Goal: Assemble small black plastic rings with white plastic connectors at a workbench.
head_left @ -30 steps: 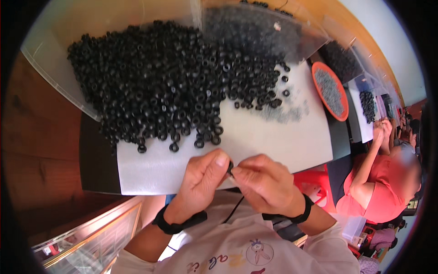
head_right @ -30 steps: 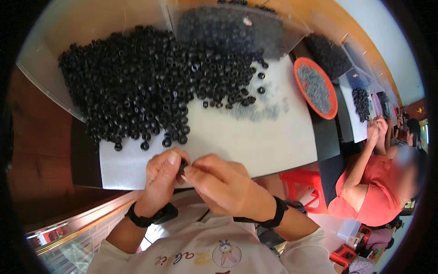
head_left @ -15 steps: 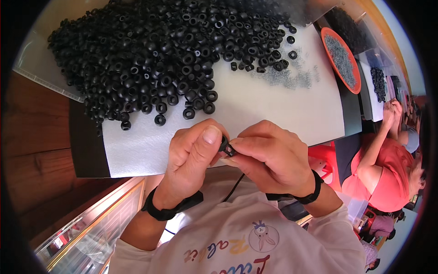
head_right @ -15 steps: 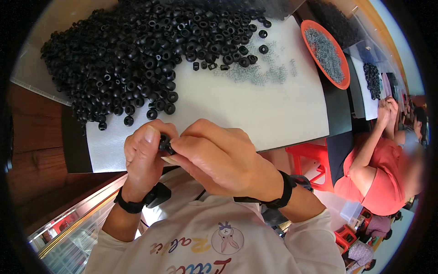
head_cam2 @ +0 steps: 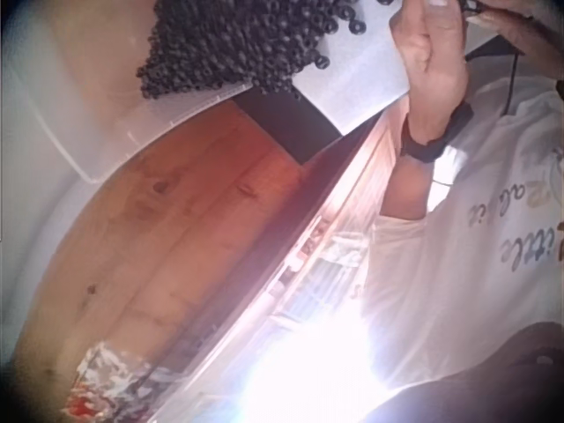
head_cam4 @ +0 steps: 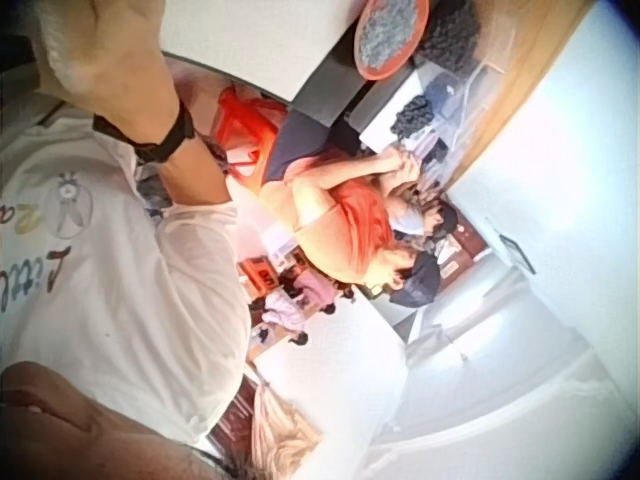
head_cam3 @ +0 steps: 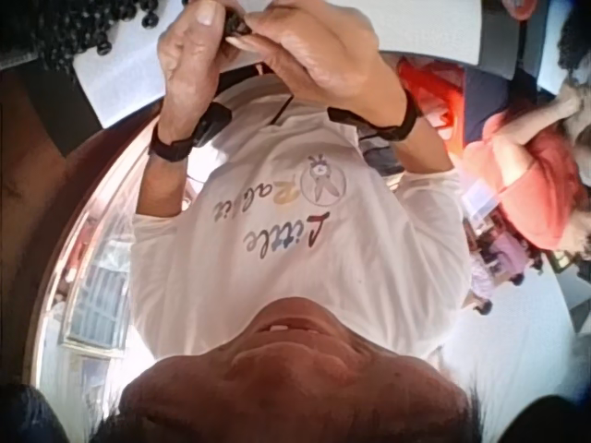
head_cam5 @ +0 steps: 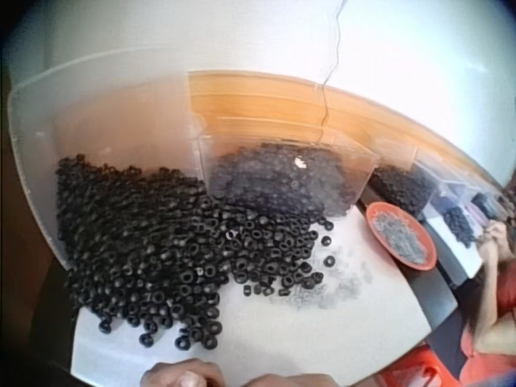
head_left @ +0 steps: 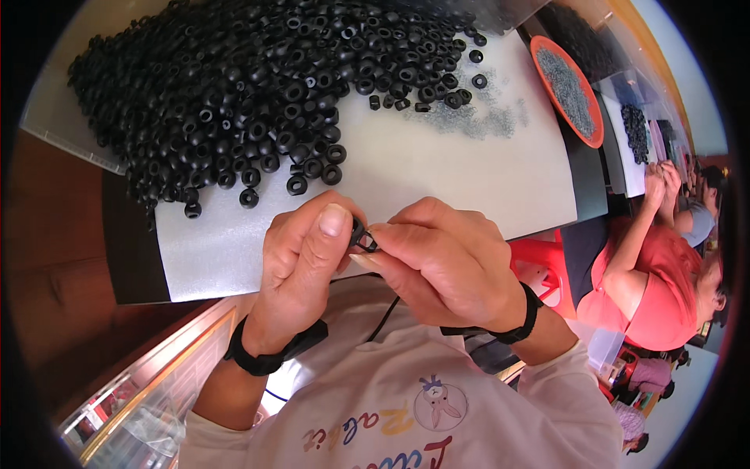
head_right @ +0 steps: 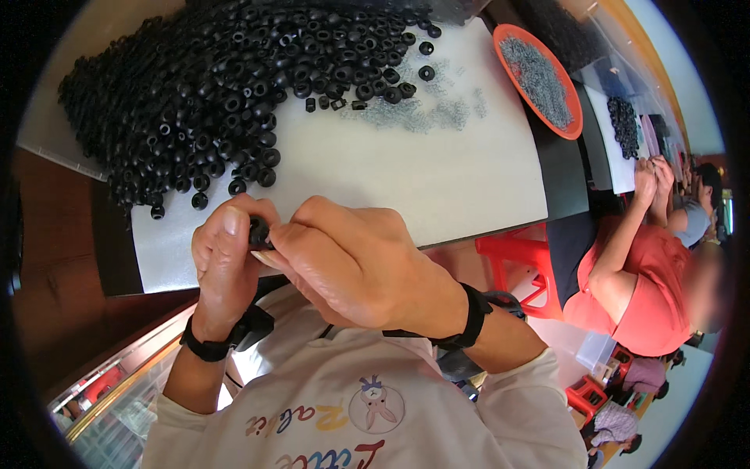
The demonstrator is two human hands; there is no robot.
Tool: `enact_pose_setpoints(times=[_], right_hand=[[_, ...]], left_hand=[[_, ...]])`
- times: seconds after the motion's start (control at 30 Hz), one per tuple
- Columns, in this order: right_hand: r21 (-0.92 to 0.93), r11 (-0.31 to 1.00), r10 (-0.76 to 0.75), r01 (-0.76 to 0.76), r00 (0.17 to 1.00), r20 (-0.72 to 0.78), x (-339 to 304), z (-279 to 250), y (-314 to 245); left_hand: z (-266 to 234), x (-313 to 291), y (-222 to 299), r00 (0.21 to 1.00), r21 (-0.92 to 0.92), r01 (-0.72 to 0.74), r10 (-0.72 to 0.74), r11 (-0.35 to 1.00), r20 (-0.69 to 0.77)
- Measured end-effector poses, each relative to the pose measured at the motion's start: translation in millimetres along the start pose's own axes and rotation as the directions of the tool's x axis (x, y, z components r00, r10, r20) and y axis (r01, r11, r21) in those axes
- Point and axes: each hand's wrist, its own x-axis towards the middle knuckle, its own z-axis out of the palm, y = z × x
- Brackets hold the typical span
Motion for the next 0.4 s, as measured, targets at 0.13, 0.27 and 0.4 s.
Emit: enact_pose_setpoints(times=[0.13, 0.27, 0.4], right_hand=[[-0.036, 0.999, 0.040, -0.035, 0.992, 0.121, 9, -9, -5], [0.264, 0.865, 0.352, -0.427, 0.891, 0.287, 18, -21, -3], [0.337, 0.897, 0.096, -0.285, 0.872, 0.480, 28, -27, 23]], left_hand=[[-2, 1, -3, 0.997, 0.013, -0.057, 0.057, 0.998, 0.045], [-7, 1, 5, 0.987, 0.062, 0.054, -0.063, 0.997, 0.150], [-8, 2, 5, 0.974, 0.045, 0.030, -0.040, 0.999, 0.222]])
